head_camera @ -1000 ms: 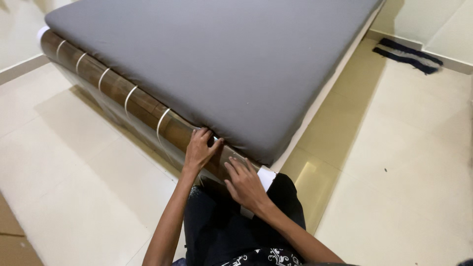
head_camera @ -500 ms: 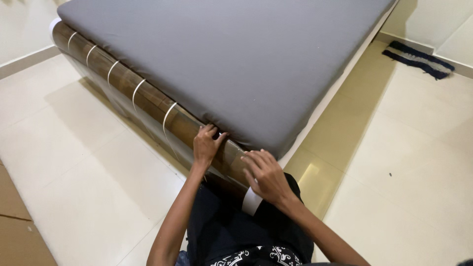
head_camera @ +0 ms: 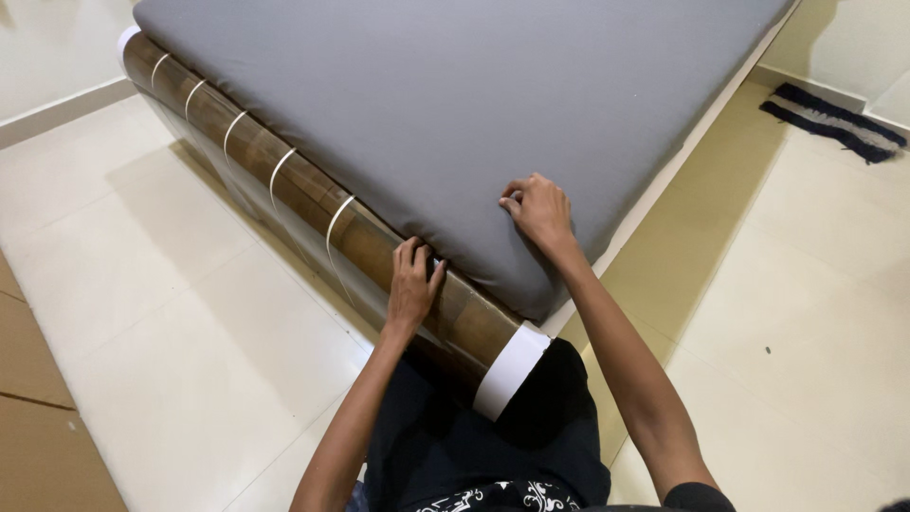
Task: The person smoothes the grey bedsheet over the mattress and tucks the edges into the bed frame by hand across multiple sides.
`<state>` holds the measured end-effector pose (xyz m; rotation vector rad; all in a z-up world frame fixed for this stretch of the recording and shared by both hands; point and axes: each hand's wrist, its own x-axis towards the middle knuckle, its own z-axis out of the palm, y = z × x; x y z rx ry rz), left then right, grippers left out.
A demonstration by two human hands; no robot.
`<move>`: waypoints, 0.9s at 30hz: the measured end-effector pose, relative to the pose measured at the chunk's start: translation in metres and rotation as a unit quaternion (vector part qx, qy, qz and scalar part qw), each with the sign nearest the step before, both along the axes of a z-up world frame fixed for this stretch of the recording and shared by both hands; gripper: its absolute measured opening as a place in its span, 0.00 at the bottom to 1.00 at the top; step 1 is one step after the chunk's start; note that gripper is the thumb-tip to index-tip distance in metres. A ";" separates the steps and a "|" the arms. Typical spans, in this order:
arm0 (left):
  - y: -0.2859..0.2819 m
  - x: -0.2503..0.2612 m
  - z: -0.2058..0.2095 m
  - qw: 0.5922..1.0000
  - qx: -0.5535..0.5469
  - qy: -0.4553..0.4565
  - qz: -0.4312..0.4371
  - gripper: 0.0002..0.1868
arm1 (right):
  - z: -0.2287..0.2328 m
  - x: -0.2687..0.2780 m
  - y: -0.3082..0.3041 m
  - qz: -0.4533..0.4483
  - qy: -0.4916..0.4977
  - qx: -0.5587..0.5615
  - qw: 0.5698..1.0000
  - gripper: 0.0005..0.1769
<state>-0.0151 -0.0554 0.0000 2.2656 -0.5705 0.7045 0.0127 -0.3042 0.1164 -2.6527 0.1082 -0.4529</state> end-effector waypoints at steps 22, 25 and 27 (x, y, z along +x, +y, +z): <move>-0.096 0.389 0.141 0.975 0.119 0.060 -0.178 0.11 | -0.082 0.320 -0.064 -0.074 -0.065 0.384 0.918 0.16; -0.143 0.448 0.110 0.963 0.112 0.073 -0.236 0.15 | -0.090 0.282 -0.030 -0.121 -0.134 0.344 0.921 0.14; -0.180 0.475 0.096 0.935 0.149 0.039 -0.321 0.23 | -0.072 0.271 -0.018 -0.019 -0.203 0.503 0.840 0.09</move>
